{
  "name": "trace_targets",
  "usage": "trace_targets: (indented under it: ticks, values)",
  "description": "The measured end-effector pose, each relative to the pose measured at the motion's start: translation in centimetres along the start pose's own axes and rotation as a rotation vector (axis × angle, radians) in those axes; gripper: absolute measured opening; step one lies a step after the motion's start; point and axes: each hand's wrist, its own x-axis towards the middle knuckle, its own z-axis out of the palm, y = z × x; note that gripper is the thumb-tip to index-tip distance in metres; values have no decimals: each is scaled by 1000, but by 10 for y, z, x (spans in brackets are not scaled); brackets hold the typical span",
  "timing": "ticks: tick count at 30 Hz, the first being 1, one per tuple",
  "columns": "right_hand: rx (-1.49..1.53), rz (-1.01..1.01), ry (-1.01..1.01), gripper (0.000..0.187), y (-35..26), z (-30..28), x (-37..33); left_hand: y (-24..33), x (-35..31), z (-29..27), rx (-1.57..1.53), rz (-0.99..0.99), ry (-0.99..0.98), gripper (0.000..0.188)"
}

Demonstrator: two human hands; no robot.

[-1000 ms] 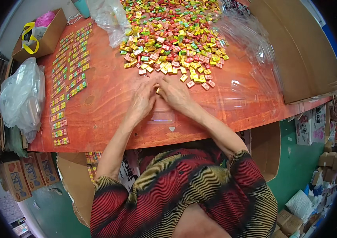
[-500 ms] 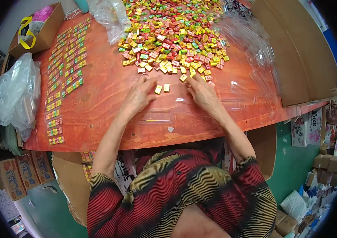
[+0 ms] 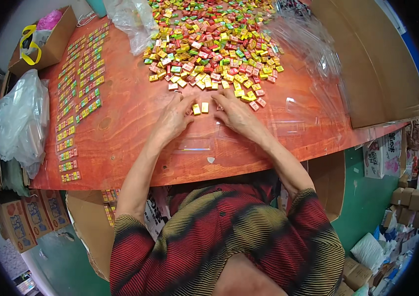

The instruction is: Arranging small colorful packets into rows and placing them into a plastic container.

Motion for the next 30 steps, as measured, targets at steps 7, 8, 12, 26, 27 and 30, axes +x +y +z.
trace_targets:
  ticks: [7,8,12,26,27,30]
  values:
    - [61,-113,-104,38,5,16,10,2,8,6,-50,38,-10,55]
    - [95,-173,-60,39,7,16,9,4,8,8,-92,63,15,53]
    - [139,-89,-73,40,14,4,9,12,11,11,-35,94,25,53]
    - [-183,92,209,19,16,-3,56,17,9,27,99,27,125,29]
    - [-270,90,239,16,18,3,68,18,10,26,74,23,138,28]
    - [-442,57,268,12,25,22,86,17,10,26,84,-4,127,27]
